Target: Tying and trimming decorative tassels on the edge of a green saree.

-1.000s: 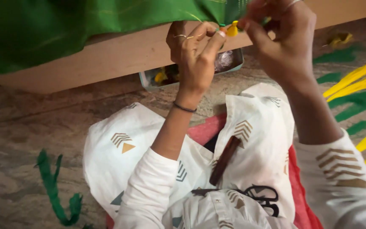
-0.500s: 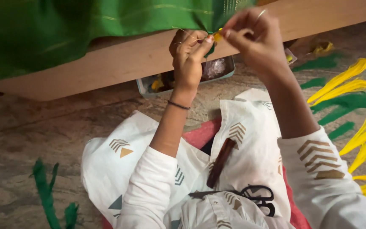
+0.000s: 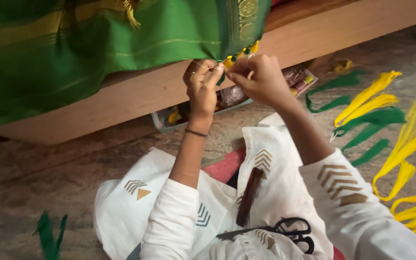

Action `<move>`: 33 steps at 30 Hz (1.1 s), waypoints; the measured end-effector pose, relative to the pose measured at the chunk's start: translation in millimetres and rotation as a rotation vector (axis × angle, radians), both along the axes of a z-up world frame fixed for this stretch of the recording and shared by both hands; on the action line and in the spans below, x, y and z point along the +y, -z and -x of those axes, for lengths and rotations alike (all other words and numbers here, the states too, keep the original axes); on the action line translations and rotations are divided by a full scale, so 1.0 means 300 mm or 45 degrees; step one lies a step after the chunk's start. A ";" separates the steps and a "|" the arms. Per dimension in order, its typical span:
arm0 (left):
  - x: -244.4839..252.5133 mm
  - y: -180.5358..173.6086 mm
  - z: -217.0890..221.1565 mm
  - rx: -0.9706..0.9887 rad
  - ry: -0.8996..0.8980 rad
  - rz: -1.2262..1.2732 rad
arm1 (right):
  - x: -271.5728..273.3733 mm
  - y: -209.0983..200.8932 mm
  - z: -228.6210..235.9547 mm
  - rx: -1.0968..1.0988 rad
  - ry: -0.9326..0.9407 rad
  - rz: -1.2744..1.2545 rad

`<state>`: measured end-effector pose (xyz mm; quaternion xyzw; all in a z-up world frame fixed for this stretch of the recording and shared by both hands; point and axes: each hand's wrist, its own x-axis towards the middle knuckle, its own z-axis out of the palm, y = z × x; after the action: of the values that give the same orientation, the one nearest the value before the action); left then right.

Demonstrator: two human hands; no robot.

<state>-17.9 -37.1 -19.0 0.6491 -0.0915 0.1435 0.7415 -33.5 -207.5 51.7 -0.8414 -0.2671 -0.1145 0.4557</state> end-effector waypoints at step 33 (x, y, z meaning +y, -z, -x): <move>0.025 -0.167 0.124 -0.148 -0.298 -0.499 | 0.125 0.187 -0.076 0.486 0.100 -1.070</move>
<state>-55.0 -29.6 31.1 0.7774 -0.0843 0.2450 0.5732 -10.6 -169.9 -4.5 -0.5993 -0.0769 -0.0731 0.7935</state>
